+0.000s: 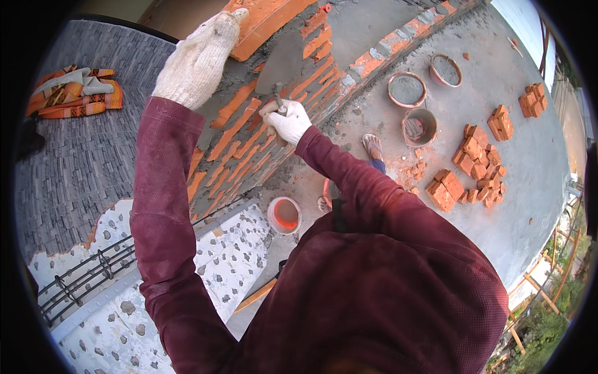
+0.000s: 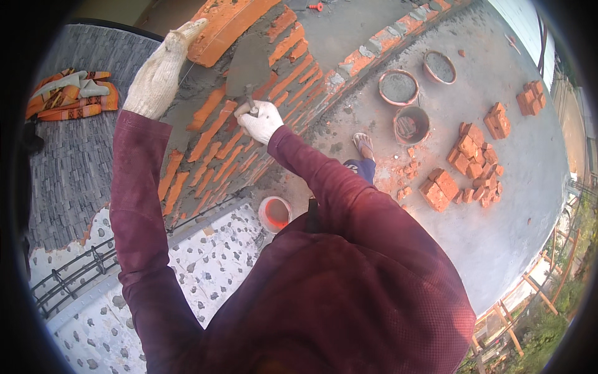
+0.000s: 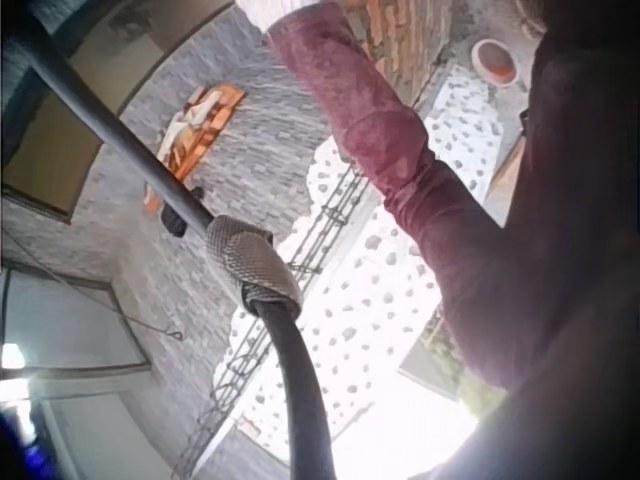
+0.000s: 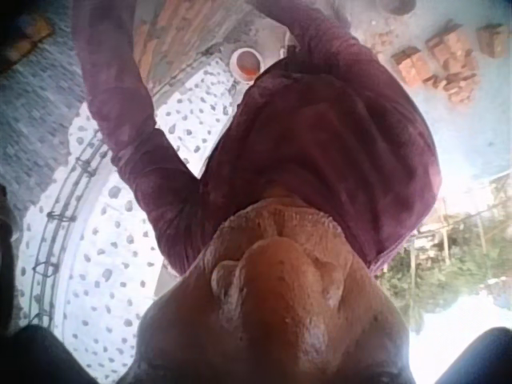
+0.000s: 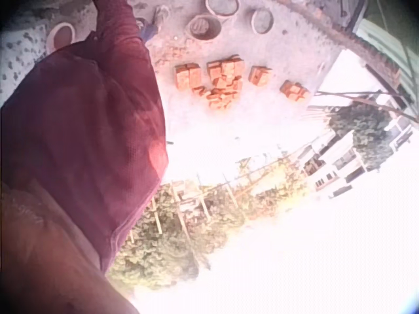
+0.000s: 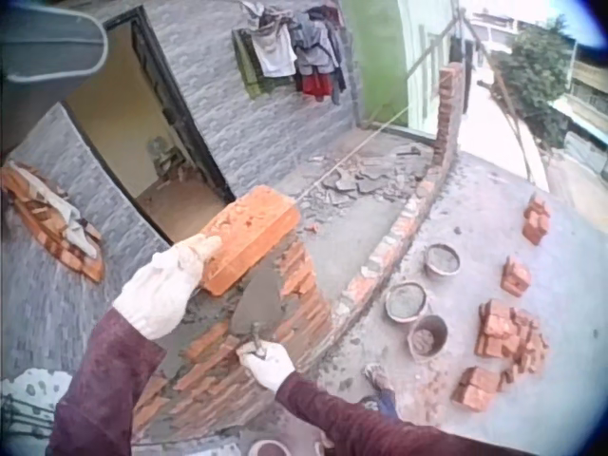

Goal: The person scoops mortar from a bucket with a trowel, spreads it on a brick wall, and places bricks in sequence. The person repeatedly fetches mortar, applies it, and adjusts bricks to build up the wall.

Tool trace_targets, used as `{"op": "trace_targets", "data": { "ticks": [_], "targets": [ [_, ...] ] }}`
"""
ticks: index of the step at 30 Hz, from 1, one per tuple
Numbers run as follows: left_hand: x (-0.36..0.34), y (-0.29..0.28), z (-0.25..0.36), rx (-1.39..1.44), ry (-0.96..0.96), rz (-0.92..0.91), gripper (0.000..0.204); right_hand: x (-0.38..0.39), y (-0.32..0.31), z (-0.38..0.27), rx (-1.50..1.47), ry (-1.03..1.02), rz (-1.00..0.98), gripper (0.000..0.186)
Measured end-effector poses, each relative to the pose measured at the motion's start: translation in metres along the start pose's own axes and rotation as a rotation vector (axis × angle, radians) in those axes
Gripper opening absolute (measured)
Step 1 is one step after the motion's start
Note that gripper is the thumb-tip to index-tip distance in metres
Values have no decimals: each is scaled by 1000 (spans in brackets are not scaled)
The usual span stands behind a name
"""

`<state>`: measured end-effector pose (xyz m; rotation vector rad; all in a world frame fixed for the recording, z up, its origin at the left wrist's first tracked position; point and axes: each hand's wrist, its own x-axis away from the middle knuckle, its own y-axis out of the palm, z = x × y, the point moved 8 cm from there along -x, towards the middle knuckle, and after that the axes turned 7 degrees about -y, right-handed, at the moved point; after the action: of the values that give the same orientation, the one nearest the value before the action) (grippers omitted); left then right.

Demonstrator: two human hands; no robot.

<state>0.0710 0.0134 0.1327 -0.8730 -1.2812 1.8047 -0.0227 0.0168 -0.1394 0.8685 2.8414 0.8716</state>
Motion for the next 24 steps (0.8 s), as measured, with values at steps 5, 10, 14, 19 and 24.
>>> {"op": "trace_targets", "data": {
  "ticks": [5, 10, 14, 19, 24],
  "targets": [
    [-10, 0, 14, -27, 73, 22, 74, -63, -133, -45, 1147, -170, -39, 24],
    [5, 1, 37, -34, -217, -52, 100, -60, -264, -58, 1325, -35, -130, 27],
    [5, 0, 33, 26, -471, -120, 114, -26, -327, -119, 1352, 135, -255, 38],
    [-25, 4, 59, -104, -623, -135, 112, -16, -246, -153, 1043, 37, -979, 27],
    [-54, 10, 79, -206, -662, -61, 103, -87, -193, -135, 971, -214, -968, 32]
  ]
}}
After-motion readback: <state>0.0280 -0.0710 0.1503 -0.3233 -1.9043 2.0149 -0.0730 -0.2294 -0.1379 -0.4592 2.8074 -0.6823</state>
